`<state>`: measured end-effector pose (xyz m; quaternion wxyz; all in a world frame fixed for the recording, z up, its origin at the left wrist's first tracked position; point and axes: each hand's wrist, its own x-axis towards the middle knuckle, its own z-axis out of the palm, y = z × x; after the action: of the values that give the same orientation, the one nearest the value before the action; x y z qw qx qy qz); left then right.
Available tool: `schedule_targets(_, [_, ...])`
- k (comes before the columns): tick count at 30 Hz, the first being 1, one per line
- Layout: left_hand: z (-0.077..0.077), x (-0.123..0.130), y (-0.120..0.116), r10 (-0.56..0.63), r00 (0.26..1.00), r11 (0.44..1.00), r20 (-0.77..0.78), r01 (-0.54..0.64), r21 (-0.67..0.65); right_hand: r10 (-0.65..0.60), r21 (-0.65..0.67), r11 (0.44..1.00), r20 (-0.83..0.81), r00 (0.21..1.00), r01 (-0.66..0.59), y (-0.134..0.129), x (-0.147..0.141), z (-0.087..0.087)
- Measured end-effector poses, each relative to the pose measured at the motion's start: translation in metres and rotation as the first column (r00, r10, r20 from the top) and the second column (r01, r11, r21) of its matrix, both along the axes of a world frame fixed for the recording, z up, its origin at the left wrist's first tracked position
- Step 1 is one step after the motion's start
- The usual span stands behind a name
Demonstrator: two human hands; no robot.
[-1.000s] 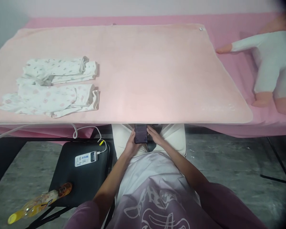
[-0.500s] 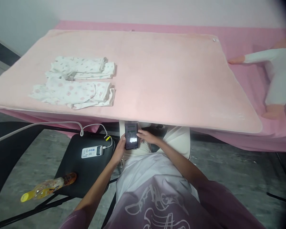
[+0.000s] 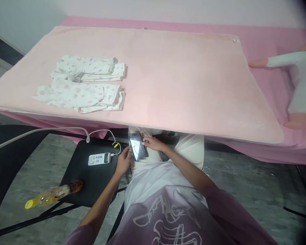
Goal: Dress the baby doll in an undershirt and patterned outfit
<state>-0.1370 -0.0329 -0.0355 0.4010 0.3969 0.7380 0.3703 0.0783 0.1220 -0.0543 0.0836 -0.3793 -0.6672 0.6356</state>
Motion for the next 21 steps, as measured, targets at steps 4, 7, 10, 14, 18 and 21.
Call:
schedule_targets(4, [0.002,0.003,0.003,0.022,1.0,0.999,0.005,-0.022,0.035,0.016,0.117,0.993,0.076,0.997,-0.025,-0.002,0.001,0.006])
schedule_targets(7, [0.005,0.006,0.007,0.031,0.999,0.998,0.024,-0.032,0.063,0.016,0.158,0.987,0.105,0.994,-0.033,-0.003,0.002,0.007])
schedule_targets(10, [0.006,0.008,0.01,0.042,0.999,0.996,0.031,-0.044,0.08,0.019,0.17,0.985,0.106,0.994,-0.037,-0.002,0.004,0.006])
schedule_targets(14, [0.004,0.008,0.011,0.028,1.0,0.996,0.008,-0.029,0.084,0.019,0.171,0.985,0.079,0.997,-0.033,0.0,0.003,0.007])
schedule_targets(18, [0.003,0.006,0.011,0.032,1.0,0.996,-0.002,-0.031,0.081,0.001,0.161,0.987,0.042,0.999,-0.008,0.0,0.003,0.012])
schedule_targets(21, [0.004,0.004,0.009,0.061,0.995,0.993,-0.081,-0.052,0.108,-0.016,0.128,0.992,0.035,0.999,0.012,-0.001,0.012,0.014])
